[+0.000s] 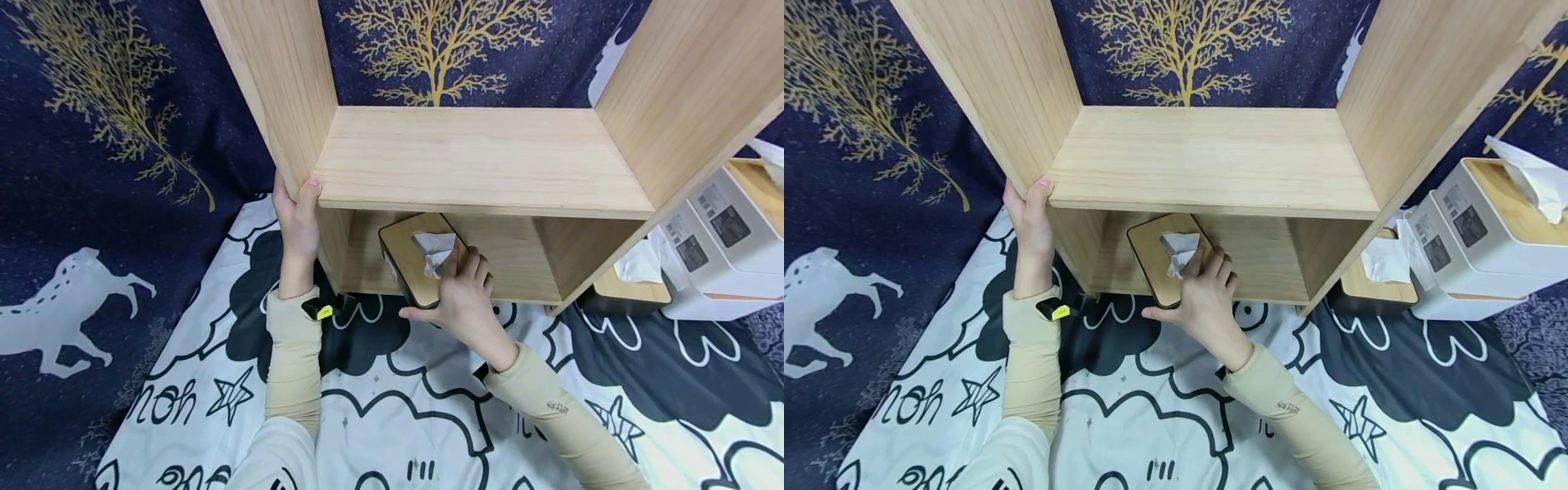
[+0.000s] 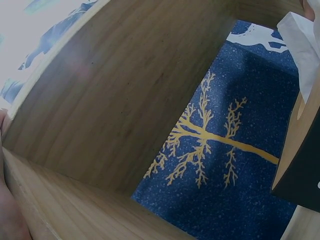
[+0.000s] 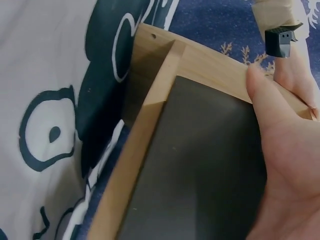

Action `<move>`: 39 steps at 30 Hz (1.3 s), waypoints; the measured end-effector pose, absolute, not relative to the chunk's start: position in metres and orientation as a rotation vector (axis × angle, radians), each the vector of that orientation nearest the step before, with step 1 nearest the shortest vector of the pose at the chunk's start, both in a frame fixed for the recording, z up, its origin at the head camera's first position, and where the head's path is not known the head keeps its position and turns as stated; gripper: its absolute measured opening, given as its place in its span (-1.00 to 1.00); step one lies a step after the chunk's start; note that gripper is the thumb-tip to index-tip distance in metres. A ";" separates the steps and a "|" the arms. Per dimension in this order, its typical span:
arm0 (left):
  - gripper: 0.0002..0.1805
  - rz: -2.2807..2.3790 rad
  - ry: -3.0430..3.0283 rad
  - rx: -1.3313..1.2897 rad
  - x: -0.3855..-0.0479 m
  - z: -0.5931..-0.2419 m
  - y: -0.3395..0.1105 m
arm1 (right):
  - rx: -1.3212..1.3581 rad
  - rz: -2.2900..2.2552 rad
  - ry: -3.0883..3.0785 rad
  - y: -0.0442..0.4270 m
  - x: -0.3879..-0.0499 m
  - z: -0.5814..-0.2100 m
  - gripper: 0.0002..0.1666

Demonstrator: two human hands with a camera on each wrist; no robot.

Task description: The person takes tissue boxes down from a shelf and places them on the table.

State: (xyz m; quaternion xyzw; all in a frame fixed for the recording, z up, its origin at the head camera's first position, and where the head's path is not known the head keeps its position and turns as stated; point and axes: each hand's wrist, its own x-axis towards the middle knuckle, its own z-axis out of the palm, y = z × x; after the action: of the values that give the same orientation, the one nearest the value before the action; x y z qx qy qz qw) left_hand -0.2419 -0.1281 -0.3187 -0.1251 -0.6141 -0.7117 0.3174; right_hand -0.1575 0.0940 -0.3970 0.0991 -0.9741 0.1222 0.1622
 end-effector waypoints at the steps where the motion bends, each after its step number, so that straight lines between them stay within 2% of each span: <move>1: -0.33 -1.872 -1.616 -0.326 -0.242 -0.318 -0.128 | 0.276 0.342 -2.773 0.093 -0.158 -0.397 0.63; 5: -0.34 -1.873 -1.611 -0.314 -0.242 -0.318 -0.128 | 0.249 0.341 -2.751 0.092 -0.158 -0.400 0.51; 23: -0.32 -1.883 -1.599 -0.311 -0.242 -0.319 -0.129 | 0.308 0.531 -2.707 0.100 -0.157 -0.406 0.24; 39: -0.35 -1.892 -1.592 -0.329 -0.244 -0.320 -0.129 | 0.343 0.620 -2.650 0.113 -0.150 -0.410 0.17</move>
State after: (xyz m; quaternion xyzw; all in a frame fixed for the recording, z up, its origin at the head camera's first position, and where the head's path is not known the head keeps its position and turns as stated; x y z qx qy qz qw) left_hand -0.2437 -0.1285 -0.3200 -0.1250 -0.6051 -0.7191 0.3181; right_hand -0.1504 0.1130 -0.4101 0.1227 -0.9469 0.2215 0.1981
